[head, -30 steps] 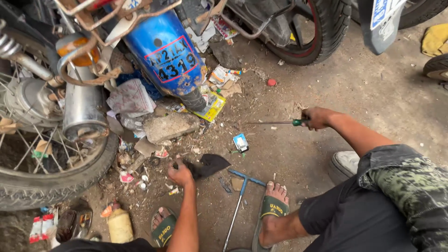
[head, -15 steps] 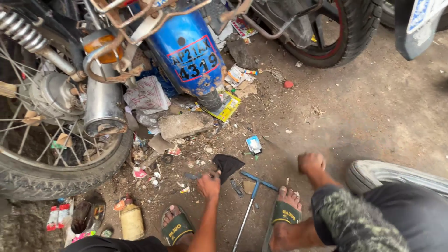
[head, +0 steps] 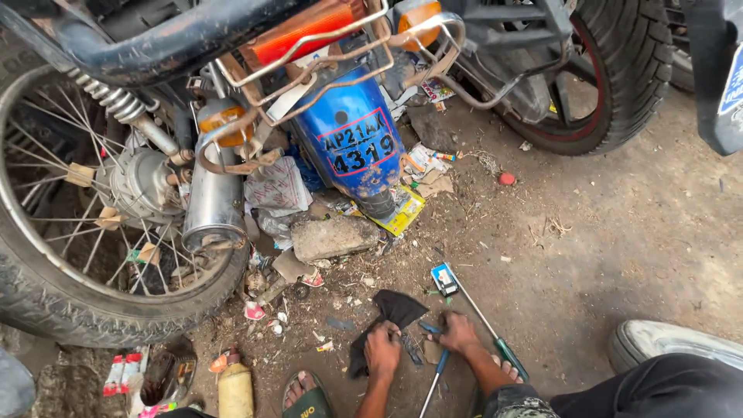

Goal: Repairing the rear light and license plate assembly of a motorcycle using a screwdriver.

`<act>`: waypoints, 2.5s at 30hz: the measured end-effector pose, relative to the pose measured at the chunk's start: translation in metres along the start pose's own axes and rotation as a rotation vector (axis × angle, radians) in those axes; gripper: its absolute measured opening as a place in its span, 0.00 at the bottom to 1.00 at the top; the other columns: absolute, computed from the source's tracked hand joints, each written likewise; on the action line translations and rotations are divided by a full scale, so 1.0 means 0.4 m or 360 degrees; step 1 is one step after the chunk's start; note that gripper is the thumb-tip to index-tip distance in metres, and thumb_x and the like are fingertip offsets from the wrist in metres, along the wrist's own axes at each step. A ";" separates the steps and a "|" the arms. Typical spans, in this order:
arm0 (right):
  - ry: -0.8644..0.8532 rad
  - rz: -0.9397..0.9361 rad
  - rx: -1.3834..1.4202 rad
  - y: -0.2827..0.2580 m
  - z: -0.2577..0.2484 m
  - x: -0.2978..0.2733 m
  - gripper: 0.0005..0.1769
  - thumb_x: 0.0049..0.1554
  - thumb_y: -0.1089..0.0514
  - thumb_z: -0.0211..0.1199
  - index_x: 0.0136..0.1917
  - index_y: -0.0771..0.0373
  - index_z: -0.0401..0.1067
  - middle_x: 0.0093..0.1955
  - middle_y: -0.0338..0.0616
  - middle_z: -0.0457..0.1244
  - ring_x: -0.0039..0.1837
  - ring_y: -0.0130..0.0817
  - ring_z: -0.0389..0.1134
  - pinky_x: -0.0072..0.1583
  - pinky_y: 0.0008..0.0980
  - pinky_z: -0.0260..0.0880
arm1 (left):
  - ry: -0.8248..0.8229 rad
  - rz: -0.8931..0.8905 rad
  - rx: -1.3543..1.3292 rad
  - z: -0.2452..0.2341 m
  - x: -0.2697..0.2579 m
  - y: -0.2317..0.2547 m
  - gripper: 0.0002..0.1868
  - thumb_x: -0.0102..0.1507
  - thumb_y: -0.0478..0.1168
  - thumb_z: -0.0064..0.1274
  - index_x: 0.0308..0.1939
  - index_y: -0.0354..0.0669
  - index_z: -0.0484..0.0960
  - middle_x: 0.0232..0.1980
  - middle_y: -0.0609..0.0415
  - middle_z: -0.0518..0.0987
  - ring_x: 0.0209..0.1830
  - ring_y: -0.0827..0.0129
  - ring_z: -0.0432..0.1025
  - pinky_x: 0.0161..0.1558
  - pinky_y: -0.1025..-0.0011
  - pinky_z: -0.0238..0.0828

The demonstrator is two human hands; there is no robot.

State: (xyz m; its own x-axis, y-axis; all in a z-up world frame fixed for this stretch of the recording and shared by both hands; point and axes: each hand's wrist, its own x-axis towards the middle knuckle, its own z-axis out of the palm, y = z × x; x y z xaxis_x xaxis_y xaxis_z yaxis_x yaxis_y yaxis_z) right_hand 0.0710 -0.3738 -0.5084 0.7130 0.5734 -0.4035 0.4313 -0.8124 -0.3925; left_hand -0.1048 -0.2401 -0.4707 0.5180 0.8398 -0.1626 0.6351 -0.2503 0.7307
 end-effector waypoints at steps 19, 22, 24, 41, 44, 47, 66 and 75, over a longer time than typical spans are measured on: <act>0.0236 0.0230 0.0390 0.134 0.107 0.078 0.11 0.48 0.61 0.70 0.46 0.51 0.82 0.48 0.42 0.74 0.50 0.39 0.76 0.58 0.41 0.76 | -0.0205 -0.0137 -0.0082 -0.007 -0.016 0.002 0.03 0.60 0.37 0.58 0.37 0.47 0.85 0.40 0.50 0.87 0.42 0.56 0.82 0.46 0.59 0.76; 0.0450 0.0464 0.1454 0.208 0.165 0.109 0.07 0.58 0.61 0.64 0.48 0.66 0.79 0.37 0.50 0.70 0.35 0.34 0.69 0.38 0.37 0.70 | -0.0130 -0.0043 -0.0086 0.009 -0.012 -0.026 0.04 0.59 0.38 0.59 0.38 0.48 0.86 0.41 0.48 0.86 0.44 0.51 0.80 0.44 0.57 0.75; 0.0440 0.0435 0.1568 0.231 0.196 0.106 0.08 0.57 0.64 0.61 0.49 0.66 0.78 0.37 0.48 0.69 0.33 0.33 0.68 0.36 0.36 0.68 | -0.0128 -0.0092 -0.0107 0.016 -0.013 -0.022 0.04 0.60 0.39 0.60 0.39 0.49 0.86 0.40 0.48 0.86 0.42 0.52 0.81 0.44 0.58 0.76; 0.0136 -0.0047 0.0289 0.030 0.035 0.037 0.09 0.53 0.54 0.67 0.48 0.51 0.80 0.49 0.47 0.72 0.55 0.47 0.74 0.57 0.46 0.74 | -0.0131 -0.0105 -0.0199 0.050 0.009 -0.063 0.05 0.57 0.36 0.59 0.35 0.51 0.86 0.36 0.55 0.88 0.39 0.59 0.83 0.43 0.62 0.77; 0.0034 0.0107 0.0177 -0.025 0.001 -0.007 0.08 0.54 0.54 0.66 0.48 0.52 0.79 0.53 0.48 0.71 0.59 0.50 0.73 0.60 0.49 0.74 | -0.0191 -0.0170 -0.0179 0.042 -0.001 -0.057 0.07 0.59 0.35 0.55 0.37 0.50 0.86 0.37 0.56 0.88 0.38 0.61 0.84 0.43 0.64 0.78; 0.0058 0.0186 0.0003 -0.019 0.041 -0.011 0.08 0.55 0.54 0.66 0.49 0.53 0.78 0.57 0.52 0.69 0.62 0.54 0.70 0.62 0.51 0.73 | -0.0179 -0.0178 -0.0128 0.051 -0.013 -0.061 0.06 0.58 0.35 0.58 0.37 0.49 0.87 0.37 0.55 0.88 0.38 0.61 0.83 0.43 0.63 0.77; 0.0257 -0.0198 0.2182 -0.346 -0.123 0.131 0.07 0.54 0.70 0.65 0.48 0.71 0.78 0.41 0.50 0.72 0.40 0.36 0.72 0.42 0.32 0.76 | 0.0171 -0.0264 -0.1659 0.011 0.215 0.174 0.14 0.62 0.30 0.57 0.50 0.44 0.89 0.48 0.51 0.88 0.44 0.67 0.79 0.48 0.71 0.77; 0.0132 -0.0607 0.2366 -0.508 -0.377 0.087 0.08 0.56 0.66 0.63 0.50 0.68 0.75 0.41 0.48 0.72 0.40 0.32 0.73 0.42 0.29 0.77 | 0.0394 0.0130 -0.2236 -0.216 0.389 0.502 0.08 0.64 0.28 0.56 0.46 0.32 0.85 0.48 0.41 0.86 0.48 0.59 0.81 0.53 0.64 0.79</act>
State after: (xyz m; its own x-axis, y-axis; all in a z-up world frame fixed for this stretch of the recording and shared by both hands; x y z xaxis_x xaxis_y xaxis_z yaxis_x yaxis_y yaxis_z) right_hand 0.0918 -0.2047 -0.3181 0.7412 0.6681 -0.0648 -0.2988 0.2420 -0.9231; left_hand 0.0537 -0.1179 -0.2920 0.3201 0.9442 -0.0777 -0.5517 0.2525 0.7949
